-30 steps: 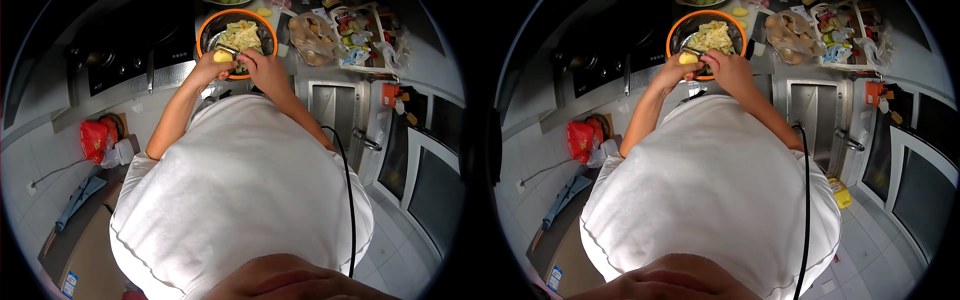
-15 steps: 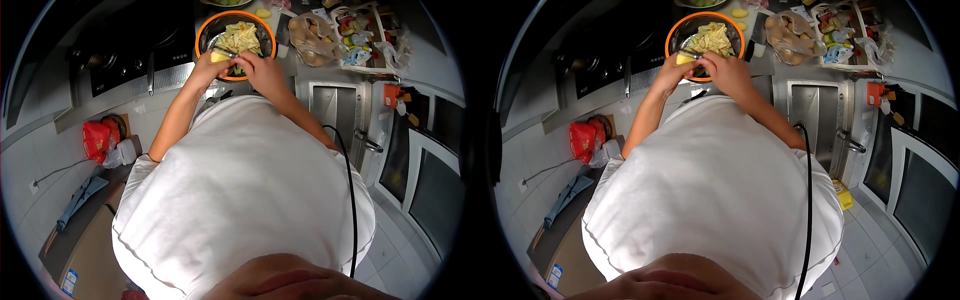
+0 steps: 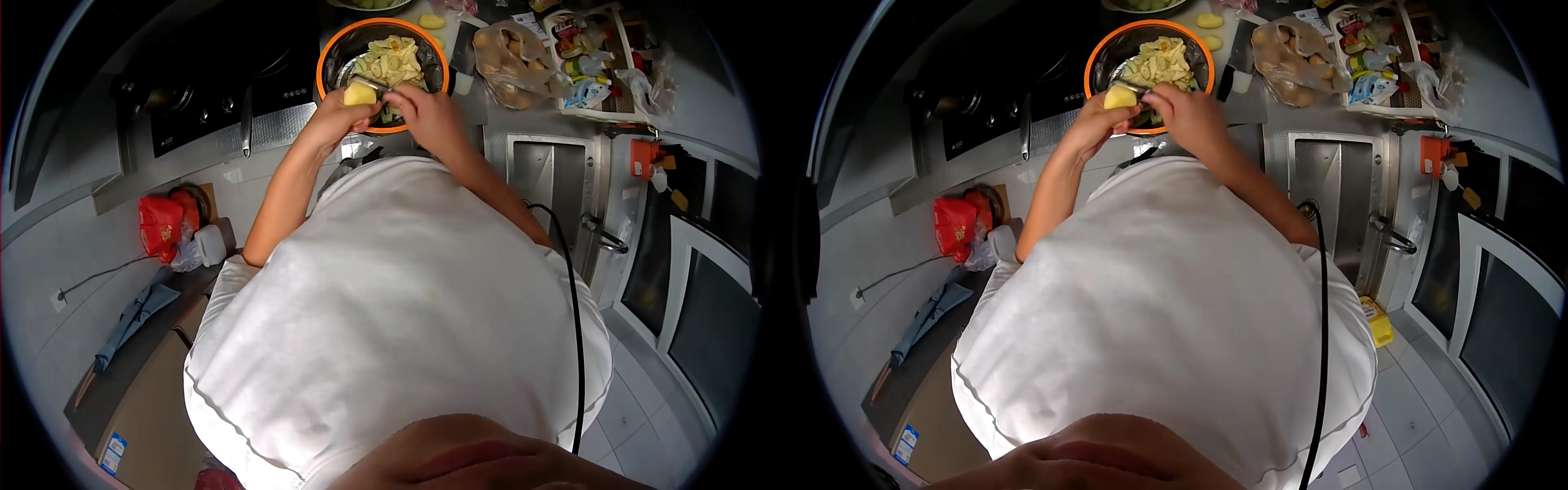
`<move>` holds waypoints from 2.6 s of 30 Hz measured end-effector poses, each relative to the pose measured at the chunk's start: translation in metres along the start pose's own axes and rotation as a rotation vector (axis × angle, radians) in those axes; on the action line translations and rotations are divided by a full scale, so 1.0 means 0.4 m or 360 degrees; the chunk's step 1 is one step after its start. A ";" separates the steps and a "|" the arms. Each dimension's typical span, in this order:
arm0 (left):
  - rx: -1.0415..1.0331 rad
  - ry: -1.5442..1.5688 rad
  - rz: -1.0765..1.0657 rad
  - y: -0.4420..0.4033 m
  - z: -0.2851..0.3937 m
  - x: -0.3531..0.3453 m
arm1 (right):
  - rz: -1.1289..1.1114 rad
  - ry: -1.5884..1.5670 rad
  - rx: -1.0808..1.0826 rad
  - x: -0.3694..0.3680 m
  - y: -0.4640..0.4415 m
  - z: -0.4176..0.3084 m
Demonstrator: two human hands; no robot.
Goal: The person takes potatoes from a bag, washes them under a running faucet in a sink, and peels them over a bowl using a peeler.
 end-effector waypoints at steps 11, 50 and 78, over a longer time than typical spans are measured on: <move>-0.0046 0.0048 0.0220 -0.002 0.000 0.007 | 0.0037 -0.0209 -0.0032 0.027 0.019 -0.027; -0.0634 -0.0753 0.0471 0.000 0.001 0.029 | 0.0051 -0.0037 0.0123 0.056 0.037 -0.073; -0.0773 -0.1138 0.0487 0.014 0.024 0.005 | 0.0074 0.0048 -0.0194 0.045 -0.003 0.049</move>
Point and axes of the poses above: each hand's wrist, its own y-axis away from the middle knuckle, its own x-axis out of the back of the hand, z = x × y, the point moved 5 cm from there along -y, towards the middle knuckle, and after that the axes turned 1 degree about z, right-handed, at the moved point
